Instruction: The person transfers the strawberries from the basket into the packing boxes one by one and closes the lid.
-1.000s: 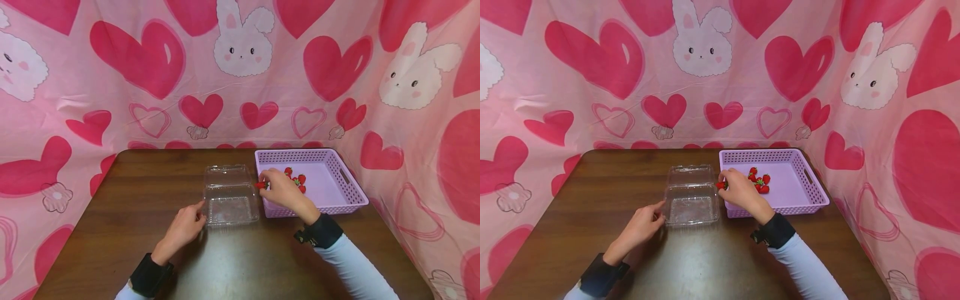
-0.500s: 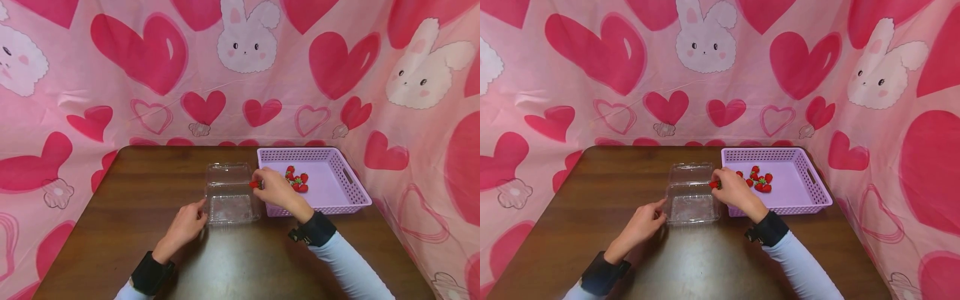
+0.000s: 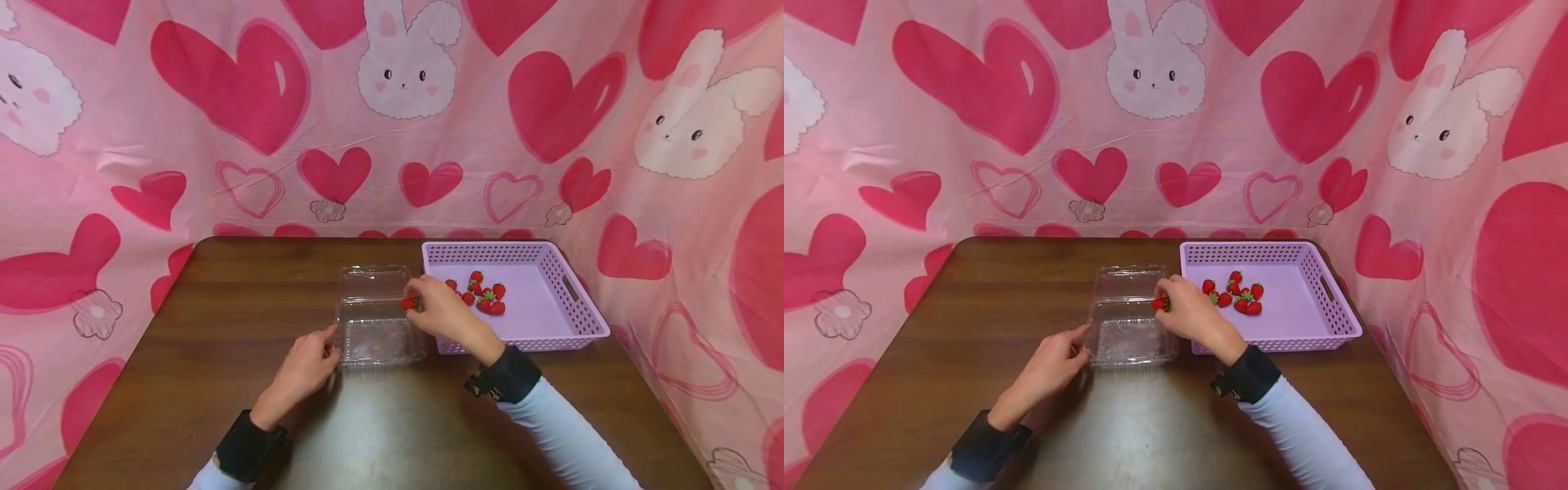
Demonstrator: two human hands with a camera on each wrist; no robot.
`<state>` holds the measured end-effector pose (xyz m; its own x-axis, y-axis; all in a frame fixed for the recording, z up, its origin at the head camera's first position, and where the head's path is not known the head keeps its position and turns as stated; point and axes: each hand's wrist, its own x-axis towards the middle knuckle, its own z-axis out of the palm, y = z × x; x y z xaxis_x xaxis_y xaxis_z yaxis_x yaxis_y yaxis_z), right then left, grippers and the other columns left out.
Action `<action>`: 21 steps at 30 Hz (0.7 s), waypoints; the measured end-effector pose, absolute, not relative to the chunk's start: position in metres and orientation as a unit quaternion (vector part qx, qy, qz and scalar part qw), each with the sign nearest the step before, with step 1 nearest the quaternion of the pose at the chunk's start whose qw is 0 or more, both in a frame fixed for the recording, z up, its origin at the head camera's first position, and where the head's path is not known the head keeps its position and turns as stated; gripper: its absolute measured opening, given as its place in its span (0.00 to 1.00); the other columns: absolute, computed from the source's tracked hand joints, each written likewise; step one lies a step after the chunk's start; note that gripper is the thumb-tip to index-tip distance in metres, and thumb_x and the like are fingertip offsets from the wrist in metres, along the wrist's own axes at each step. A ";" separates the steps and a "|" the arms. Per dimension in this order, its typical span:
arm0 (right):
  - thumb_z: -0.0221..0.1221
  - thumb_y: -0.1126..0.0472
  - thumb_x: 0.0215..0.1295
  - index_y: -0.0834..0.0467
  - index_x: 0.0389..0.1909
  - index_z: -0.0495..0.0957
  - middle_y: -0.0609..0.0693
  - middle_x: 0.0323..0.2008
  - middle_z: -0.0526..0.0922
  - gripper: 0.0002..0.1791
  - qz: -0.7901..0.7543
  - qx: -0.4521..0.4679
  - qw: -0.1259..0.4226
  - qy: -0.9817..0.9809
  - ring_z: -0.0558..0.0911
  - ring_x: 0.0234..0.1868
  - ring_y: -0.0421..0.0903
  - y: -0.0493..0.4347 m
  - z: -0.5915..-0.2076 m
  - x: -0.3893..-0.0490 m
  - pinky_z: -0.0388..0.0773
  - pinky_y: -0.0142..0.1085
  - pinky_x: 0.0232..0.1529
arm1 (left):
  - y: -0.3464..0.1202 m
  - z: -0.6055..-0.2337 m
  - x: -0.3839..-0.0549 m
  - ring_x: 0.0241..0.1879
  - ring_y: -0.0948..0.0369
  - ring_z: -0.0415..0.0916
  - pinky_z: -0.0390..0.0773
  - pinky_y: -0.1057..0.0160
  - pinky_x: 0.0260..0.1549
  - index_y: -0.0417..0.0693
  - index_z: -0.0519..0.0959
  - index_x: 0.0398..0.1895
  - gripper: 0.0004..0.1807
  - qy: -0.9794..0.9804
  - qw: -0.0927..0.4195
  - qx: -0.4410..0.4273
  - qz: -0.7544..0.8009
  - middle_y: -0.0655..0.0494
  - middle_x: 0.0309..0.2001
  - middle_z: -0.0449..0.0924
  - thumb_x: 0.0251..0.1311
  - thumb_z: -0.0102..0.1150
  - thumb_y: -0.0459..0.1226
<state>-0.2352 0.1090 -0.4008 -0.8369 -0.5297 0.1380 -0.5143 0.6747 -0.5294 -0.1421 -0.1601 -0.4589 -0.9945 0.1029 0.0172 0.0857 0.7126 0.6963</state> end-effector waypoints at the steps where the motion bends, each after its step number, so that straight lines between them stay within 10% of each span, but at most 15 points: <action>1: 0.72 0.63 0.61 0.58 0.44 0.84 0.50 0.39 0.81 0.12 -0.285 -0.287 0.013 0.914 0.77 0.32 0.46 0.108 -0.401 -0.235 0.80 0.36 0.31 | -0.160 -0.459 -0.142 0.21 0.62 0.67 0.69 0.64 0.20 0.29 0.74 0.70 0.29 0.926 0.011 0.051 0.375 0.56 0.28 0.73 0.66 0.64 0.29; 21: 0.73 0.61 0.62 0.57 0.44 0.83 0.49 0.39 0.80 0.12 -0.295 -0.324 0.025 0.898 0.79 0.36 0.45 0.078 -0.412 -0.239 0.82 0.34 0.37 | -0.160 -0.460 -0.142 0.21 0.61 0.67 0.67 0.64 0.20 0.29 0.74 0.69 0.28 0.926 0.000 0.052 0.374 0.53 0.28 0.72 0.66 0.63 0.29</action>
<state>-0.2395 0.0777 -0.4123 -0.7887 -0.5971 0.1460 -0.5672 0.6154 -0.5473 -0.1420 -0.1599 -0.4600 -0.9947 0.0960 0.0379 0.0954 0.7144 0.6932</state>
